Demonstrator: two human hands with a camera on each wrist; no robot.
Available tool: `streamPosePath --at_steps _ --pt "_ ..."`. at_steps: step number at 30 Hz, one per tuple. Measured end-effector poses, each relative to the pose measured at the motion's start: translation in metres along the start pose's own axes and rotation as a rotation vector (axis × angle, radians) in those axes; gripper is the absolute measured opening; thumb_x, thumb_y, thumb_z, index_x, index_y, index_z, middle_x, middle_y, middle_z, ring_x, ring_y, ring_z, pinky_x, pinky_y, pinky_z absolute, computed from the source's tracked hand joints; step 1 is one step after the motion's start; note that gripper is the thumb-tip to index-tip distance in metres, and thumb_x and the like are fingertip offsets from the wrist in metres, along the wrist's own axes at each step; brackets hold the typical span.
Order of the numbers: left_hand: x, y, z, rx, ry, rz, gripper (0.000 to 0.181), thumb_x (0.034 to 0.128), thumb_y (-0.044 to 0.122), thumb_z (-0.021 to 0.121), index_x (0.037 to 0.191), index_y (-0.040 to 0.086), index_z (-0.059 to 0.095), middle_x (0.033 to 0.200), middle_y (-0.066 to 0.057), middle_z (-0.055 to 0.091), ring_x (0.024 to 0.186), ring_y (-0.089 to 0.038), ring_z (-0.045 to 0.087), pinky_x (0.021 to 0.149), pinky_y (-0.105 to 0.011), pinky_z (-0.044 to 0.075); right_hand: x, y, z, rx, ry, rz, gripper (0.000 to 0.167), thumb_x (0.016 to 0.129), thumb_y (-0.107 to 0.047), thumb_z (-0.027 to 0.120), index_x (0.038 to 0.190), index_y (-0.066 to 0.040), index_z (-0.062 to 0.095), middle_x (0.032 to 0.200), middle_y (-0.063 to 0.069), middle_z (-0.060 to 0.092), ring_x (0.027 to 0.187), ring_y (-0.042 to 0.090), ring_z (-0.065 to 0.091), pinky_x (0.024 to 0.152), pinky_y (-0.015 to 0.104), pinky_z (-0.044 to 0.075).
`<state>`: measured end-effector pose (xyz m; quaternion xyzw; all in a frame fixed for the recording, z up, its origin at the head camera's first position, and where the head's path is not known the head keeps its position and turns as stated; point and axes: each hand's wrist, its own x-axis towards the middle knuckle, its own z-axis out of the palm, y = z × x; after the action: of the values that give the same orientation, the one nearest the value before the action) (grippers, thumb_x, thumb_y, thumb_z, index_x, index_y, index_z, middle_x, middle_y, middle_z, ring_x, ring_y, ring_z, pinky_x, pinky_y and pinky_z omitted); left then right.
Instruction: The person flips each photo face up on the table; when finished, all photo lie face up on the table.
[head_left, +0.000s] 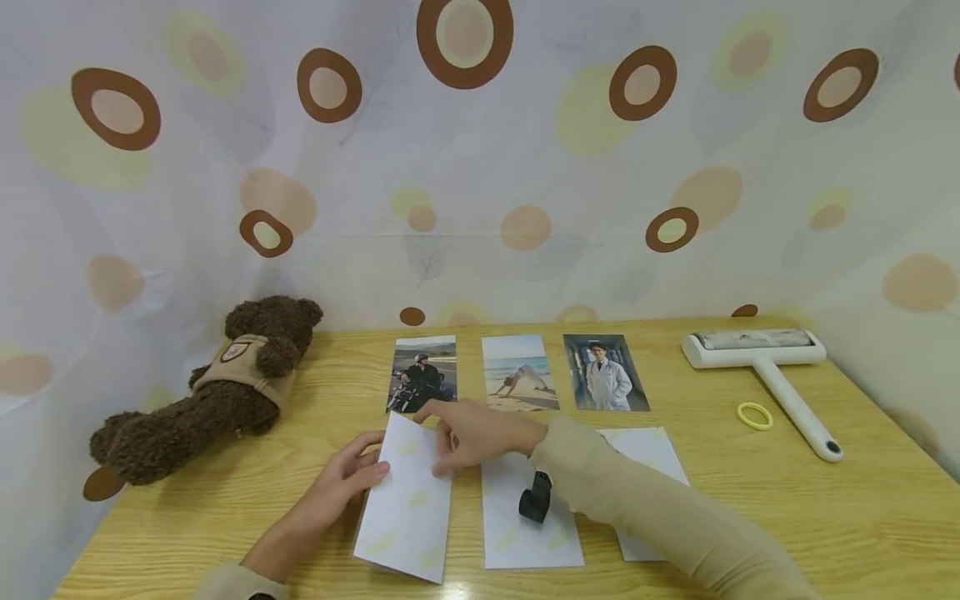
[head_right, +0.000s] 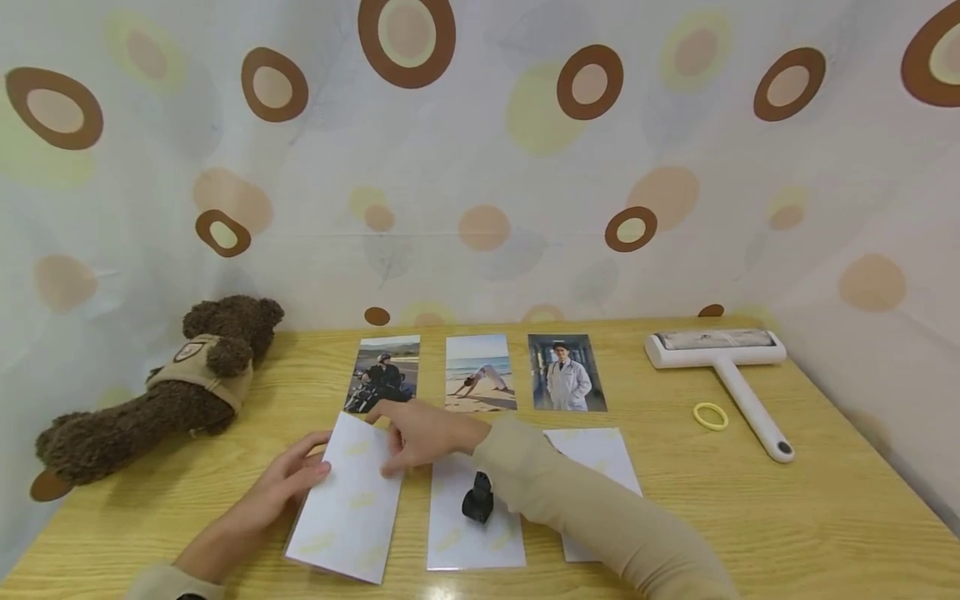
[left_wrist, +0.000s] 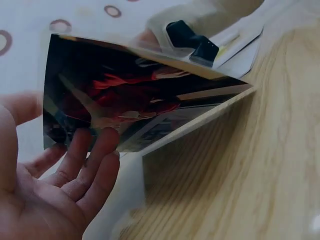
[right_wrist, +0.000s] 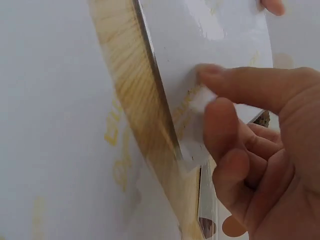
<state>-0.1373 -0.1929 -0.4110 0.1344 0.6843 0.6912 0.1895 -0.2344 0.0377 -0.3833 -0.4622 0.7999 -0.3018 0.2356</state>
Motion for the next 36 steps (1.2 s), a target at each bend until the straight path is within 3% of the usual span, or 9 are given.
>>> streamPosePath --at_steps 5,10,12,15,20,23,27,32,36 --pt "-0.001 -0.001 0.006 -0.078 -0.096 0.051 0.062 0.1038 0.024 0.041 0.148 -0.009 0.013 0.139 -0.015 0.046 0.113 -0.008 0.057 0.093 -0.027 0.048 0.002 0.001 0.002 0.271 -0.03 0.048 0.041 0.098 -0.017 0.056 0.136 -0.008 0.041 0.076 0.001 0.068 0.048 0.017 0.061 0.051 0.027 0.052" --pt "0.001 -0.008 0.007 -0.133 -0.269 0.215 0.076 0.1011 0.04 0.045 0.151 -0.006 0.01 0.147 -0.008 0.033 0.128 -0.013 0.045 0.101 -0.03 0.044 0.001 0.004 -0.001 0.44 -0.041 0.024 0.023 0.102 -0.02 0.048 0.122 -0.009 0.046 0.088 0.009 0.072 0.055 0.026 0.065 0.053 0.028 0.05" --pt "0.002 -0.009 0.007 -0.107 -0.289 0.261 0.078 0.0988 0.044 0.048 0.151 -0.003 0.015 0.147 -0.006 0.034 0.128 -0.017 0.045 0.101 -0.032 0.045 0.0 0.004 -0.003 0.465 -0.054 -0.006 0.023 0.105 -0.024 0.042 0.12 -0.007 0.046 0.095 0.012 0.072 0.059 0.028 0.067 0.055 0.031 0.052" --pt "0.002 -0.01 0.006 -0.049 -0.268 0.267 0.075 0.098 0.042 0.051 0.151 -0.001 0.02 0.147 -0.009 0.035 0.127 -0.021 0.046 0.098 -0.033 0.046 -0.001 0.006 -0.004 0.494 -0.081 -0.038 0.036 0.106 -0.035 0.031 0.121 -0.004 0.045 0.104 0.016 0.071 0.065 0.028 0.068 0.06 0.038 0.055" --pt "0.0 -0.008 0.004 0.071 -0.208 0.177 0.064 0.1019 0.033 0.047 0.151 0.0 0.023 0.149 -0.026 0.027 0.128 -0.028 0.042 0.098 -0.03 0.046 -0.004 0.008 -0.004 0.533 -0.107 -0.04 0.06 0.104 -0.051 0.022 0.13 0.0 0.04 0.112 0.017 0.069 0.073 0.022 0.07 0.068 0.043 0.056" --pt "0.001 -0.008 0.004 0.155 -0.18 0.128 0.053 0.1035 0.023 0.044 0.15 0.004 0.027 0.151 -0.026 0.024 0.129 -0.035 0.04 0.097 -0.029 0.047 -0.007 0.007 -0.005 0.526 -0.101 -0.011 0.062 0.103 -0.052 0.023 0.134 0.0 0.038 0.113 0.017 0.068 0.076 0.022 0.07 0.07 0.04 0.056" --pt "0.001 -0.009 0.004 0.302 -0.157 0.123 0.054 0.099 0.016 0.054 0.148 0.01 0.033 0.146 -0.021 0.03 0.126 -0.038 0.042 0.094 -0.029 0.047 -0.009 0.007 -0.006 0.499 -0.076 0.039 0.055 0.104 -0.046 0.032 0.135 -0.002 0.04 0.102 0.019 0.069 0.077 0.024 0.07 0.072 0.038 0.056" --pt "-0.001 -0.006 0.004 0.542 -0.076 0.159 0.059 0.09 0.026 0.068 0.142 0.014 0.043 0.142 -0.015 0.035 0.124 -0.035 0.039 0.094 -0.032 0.043 -0.008 0.01 -0.008 0.402 -0.037 0.049 0.031 0.102 -0.027 0.047 0.126 -0.007 0.048 0.087 0.01 0.067 0.07 0.025 0.067 0.068 0.032 0.054" --pt "-0.003 -0.004 0.006 0.693 -0.021 0.172 0.065 0.0847 0.035 0.073 0.139 0.011 0.046 0.143 -0.013 0.037 0.13 -0.036 0.035 0.101 -0.049 0.039 -0.008 0.012 -0.011 0.315 -0.021 -0.007 0.015 0.098 -0.013 0.055 0.111 -0.005 0.054 0.076 0.016 0.061 0.061 0.026 0.056 0.061 0.029 0.048"
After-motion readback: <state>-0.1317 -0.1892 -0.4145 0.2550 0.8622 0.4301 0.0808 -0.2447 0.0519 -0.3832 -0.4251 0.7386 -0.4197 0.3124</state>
